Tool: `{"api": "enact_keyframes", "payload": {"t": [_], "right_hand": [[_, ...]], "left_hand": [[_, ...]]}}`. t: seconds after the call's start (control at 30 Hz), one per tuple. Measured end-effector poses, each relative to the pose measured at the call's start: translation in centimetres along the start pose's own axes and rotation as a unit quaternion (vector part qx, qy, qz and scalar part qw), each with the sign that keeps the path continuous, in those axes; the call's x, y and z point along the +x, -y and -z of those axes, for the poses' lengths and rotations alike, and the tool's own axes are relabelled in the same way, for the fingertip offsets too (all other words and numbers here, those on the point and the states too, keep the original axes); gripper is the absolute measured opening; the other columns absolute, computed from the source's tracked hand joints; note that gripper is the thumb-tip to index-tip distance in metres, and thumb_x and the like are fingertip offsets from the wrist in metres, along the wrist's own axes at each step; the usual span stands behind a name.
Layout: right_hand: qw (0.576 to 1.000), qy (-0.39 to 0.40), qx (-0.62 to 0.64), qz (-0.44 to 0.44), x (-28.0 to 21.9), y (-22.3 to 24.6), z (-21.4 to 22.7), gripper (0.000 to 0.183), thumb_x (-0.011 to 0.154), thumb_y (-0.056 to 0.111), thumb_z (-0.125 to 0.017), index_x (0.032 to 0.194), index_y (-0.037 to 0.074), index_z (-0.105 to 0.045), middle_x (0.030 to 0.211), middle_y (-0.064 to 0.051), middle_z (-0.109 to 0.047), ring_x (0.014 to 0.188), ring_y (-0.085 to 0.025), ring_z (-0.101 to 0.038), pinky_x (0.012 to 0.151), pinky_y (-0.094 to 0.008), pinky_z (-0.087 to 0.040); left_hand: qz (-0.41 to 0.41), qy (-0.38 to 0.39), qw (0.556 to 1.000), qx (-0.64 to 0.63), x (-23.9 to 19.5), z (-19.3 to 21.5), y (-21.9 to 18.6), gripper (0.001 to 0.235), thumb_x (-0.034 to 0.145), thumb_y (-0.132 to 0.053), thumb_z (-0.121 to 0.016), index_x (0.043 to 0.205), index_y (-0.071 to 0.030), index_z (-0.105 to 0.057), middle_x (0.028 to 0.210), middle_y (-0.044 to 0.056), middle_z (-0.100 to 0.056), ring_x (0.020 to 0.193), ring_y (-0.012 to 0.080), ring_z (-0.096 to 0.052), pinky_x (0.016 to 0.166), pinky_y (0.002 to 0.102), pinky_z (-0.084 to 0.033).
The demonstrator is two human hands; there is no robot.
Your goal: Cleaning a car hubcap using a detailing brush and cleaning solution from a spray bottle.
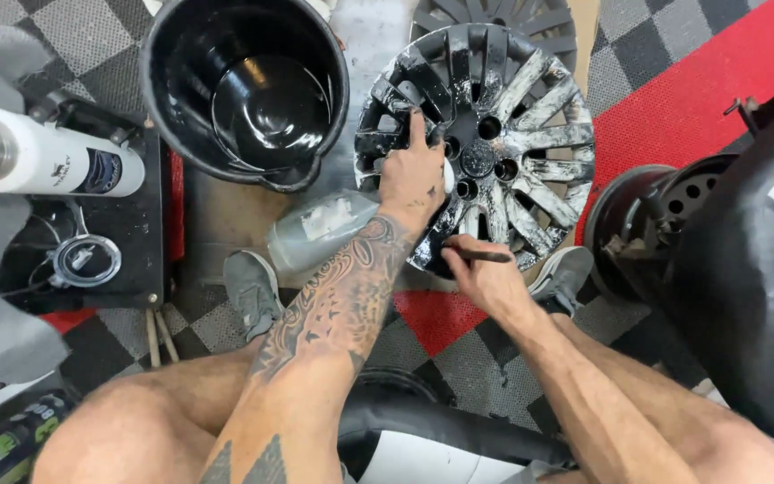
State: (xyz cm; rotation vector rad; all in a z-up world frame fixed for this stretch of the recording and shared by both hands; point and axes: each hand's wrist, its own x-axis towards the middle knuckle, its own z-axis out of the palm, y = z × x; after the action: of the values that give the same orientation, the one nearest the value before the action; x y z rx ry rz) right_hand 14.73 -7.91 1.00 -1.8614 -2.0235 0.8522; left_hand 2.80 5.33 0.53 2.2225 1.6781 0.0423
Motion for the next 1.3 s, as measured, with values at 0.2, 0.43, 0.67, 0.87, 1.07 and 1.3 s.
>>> {"api": "enact_keyframes", "payload": {"t": [0.2, 0.43, 0.67, 0.87, 1.07, 1.3], "right_hand": [[0.999, -0.002, 0.013, -0.03, 0.0, 0.3, 0.0, 0.016, 0.093, 0.025, -0.061, 0.096, 0.012, -0.07, 0.067, -0.015, -0.07, 0.068, -0.029, -0.072, 0.054, -0.037, -0.056], [0.996, 0.074, 0.017, -0.041, -0.5, 1.8, 0.6, 0.018, 0.09, 0.022, -0.061, 0.091, 0.008, -0.072, 0.067, -0.018, -0.071, 0.066, -0.033, -0.072, 0.057, -0.04, -0.057], [0.997, 0.072, 0.014, -0.004, 0.1, 0.7, 0.7, 0.018, 0.092, 0.022, -0.059, 0.096, 0.008, -0.07, 0.078, -0.02, -0.072, 0.078, -0.036, -0.072, 0.066, -0.044, -0.057], [0.993, 0.11, 0.04, -0.022, -0.3, 1.9, 3.9, 0.018, 0.091, 0.018, -0.059, 0.099, 0.008, -0.071, 0.087, -0.02, -0.073, 0.082, -0.036, -0.072, 0.073, -0.046, -0.057], [0.988, 0.123, -0.067, 0.064, -0.6, -0.6, 2.8, 0.017, 0.092, 0.019, -0.058, 0.099, 0.008, -0.07, 0.076, -0.013, -0.071, 0.07, -0.025, -0.072, 0.062, -0.032, -0.058], [0.997, -0.058, -0.009, 0.043, 4.2, -4.0, 4.2, 0.018, 0.094, 0.016, -0.062, 0.107, 0.004, -0.068, 0.092, -0.018, -0.07, 0.092, -0.035, -0.069, 0.075, -0.043, -0.056]], "left_hand": [[0.001, 0.008, 1.0, -0.016, 0.1, -0.2, 0.1, 0.05, 0.082, -0.009, -0.071, 0.13, -0.012, -0.059, 0.15, 0.021, -0.021, 0.073, 0.0328, -0.066, 0.055, 0.037, -0.064], [0.003, 0.018, 0.999, -0.026, -1.1, 0.9, 0.0, 0.054, 0.079, -0.006, -0.071, 0.131, -0.009, -0.057, 0.147, 0.024, -0.02, 0.07, 0.0345, -0.067, 0.057, 0.041, -0.065], [-0.002, 0.028, 1.0, -0.001, -0.4, 0.5, -0.3, 0.062, 0.078, -0.01, -0.071, 0.136, -0.013, -0.052, 0.149, 0.024, -0.019, 0.072, 0.0371, -0.068, 0.061, 0.042, -0.065], [-0.013, 0.031, 0.999, -0.001, -0.1, -0.2, -0.2, 0.059, 0.079, -0.01, -0.07, 0.136, -0.012, -0.053, 0.151, 0.023, -0.019, 0.071, 0.0354, -0.068, 0.061, 0.041, -0.065], [-0.024, 0.039, 0.999, 0.013, -0.5, 0.3, -0.3, 0.059, 0.08, -0.014, -0.069, 0.137, -0.017, -0.053, 0.152, 0.019, -0.021, 0.068, 0.0302, -0.067, 0.055, 0.038, -0.063], [-0.022, 0.033, 0.999, 0.02, -0.4, 0.3, -0.4, 0.062, 0.08, -0.016, -0.07, 0.139, -0.015, -0.051, 0.152, 0.014, -0.023, 0.07, 0.0323, -0.067, 0.056, 0.041, -0.064]]}}
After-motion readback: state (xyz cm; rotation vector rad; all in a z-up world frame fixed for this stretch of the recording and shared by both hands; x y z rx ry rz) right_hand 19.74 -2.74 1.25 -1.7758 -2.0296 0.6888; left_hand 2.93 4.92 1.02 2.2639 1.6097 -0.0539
